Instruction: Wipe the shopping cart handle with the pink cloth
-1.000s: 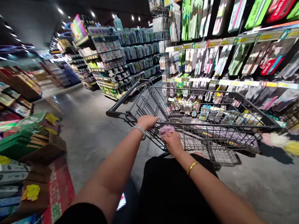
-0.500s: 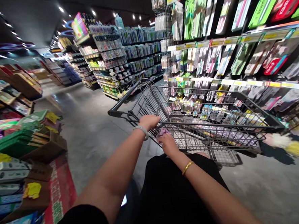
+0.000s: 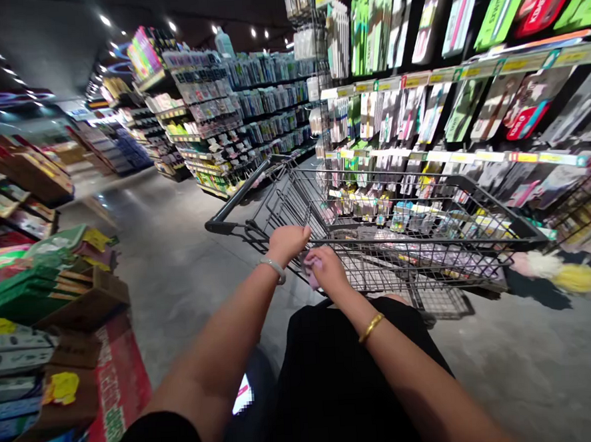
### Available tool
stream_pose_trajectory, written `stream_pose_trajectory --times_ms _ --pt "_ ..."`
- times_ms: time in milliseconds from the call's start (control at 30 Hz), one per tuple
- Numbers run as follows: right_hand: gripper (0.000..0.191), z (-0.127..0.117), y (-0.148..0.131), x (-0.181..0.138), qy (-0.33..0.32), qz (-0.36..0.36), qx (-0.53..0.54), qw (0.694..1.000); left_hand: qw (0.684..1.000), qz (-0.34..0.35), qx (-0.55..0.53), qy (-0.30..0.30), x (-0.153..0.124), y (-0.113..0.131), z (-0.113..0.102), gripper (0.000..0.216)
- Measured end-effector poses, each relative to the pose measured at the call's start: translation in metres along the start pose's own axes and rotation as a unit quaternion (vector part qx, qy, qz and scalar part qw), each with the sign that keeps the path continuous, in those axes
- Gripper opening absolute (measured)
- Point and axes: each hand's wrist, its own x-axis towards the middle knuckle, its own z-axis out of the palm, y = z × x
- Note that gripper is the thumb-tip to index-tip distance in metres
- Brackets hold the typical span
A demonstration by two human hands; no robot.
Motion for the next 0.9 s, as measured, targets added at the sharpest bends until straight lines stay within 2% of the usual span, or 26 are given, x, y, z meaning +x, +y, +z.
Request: stream_pose_trajectory --times_ms 67,133,200,267,300,333,367,433,500,533,567,600,667,767,900 --pt "0.016 -0.006 -0.024 0.010 0.054 0.071 0.099 0.991 0.988 0.032 -0.075 0.134 -0.015 0.005 0.008 0.053" --pt "0.020 -0.010 -0.044 0.016 0.103 0.155 0.234 0.954 0.953 0.097 -0.168 0.233 -0.035 0.012 0.019 0.050" --pt "0.029 -0.015 -0.060 0.017 0.123 0.203 0.379 0.894 0.932 0.162 -0.212 0.245 -0.056 0.019 0.033 0.055" --pt "0.041 -0.023 -0.070 0.017 0.089 0.221 0.481 0.844 0.928 0.180 -0.224 0.236 -0.073 0.024 0.045 0.066" --pt "0.046 -0.028 -0.073 0.016 0.061 0.223 0.504 0.832 0.929 0.171 -0.226 0.238 -0.078 0.025 0.050 0.068" --pt "0.049 -0.034 -0.076 0.016 0.036 0.222 0.505 0.834 0.929 0.157 -0.227 0.248 -0.081 0.026 0.054 0.068" --pt "0.050 -0.042 -0.078 0.016 0.015 0.215 0.481 0.850 0.928 0.140 -0.226 0.262 -0.083 0.026 0.056 0.065" --pt "0.045 -0.059 -0.080 0.018 -0.011 0.173 0.352 0.920 0.924 0.127 -0.216 0.288 -0.080 0.026 0.056 0.055" --pt "0.042 -0.078 -0.079 0.023 -0.020 0.103 0.119 0.987 0.922 0.141 -0.197 0.302 -0.073 0.025 0.048 0.048" --pt "0.042 -0.088 -0.077 0.027 -0.013 0.067 -0.015 0.998 0.921 0.145 -0.185 0.311 -0.068 0.024 0.042 0.047" --pt "0.044 -0.096 -0.073 0.031 -0.001 0.037 -0.141 0.989 0.920 0.141 -0.170 0.324 -0.063 0.022 0.035 0.047" --pt "0.045 -0.103 -0.069 0.035 0.010 0.017 -0.250 0.968 0.920 0.127 -0.154 0.337 -0.058 0.021 0.027 0.047" --pt "0.051 -0.113 -0.054 0.040 0.001 0.014 -0.396 0.918 0.926 0.095 -0.119 0.345 -0.049 0.019 0.017 0.048" --pt "0.057 -0.114 -0.028 0.039 -0.042 0.023 -0.470 0.881 0.946 0.094 -0.081 0.300 -0.045 0.022 0.025 0.050" --pt "0.052 -0.106 -0.002 0.031 0.017 -0.040 -0.478 0.877 0.954 0.130 -0.091 0.253 -0.058 0.040 0.062 0.047"
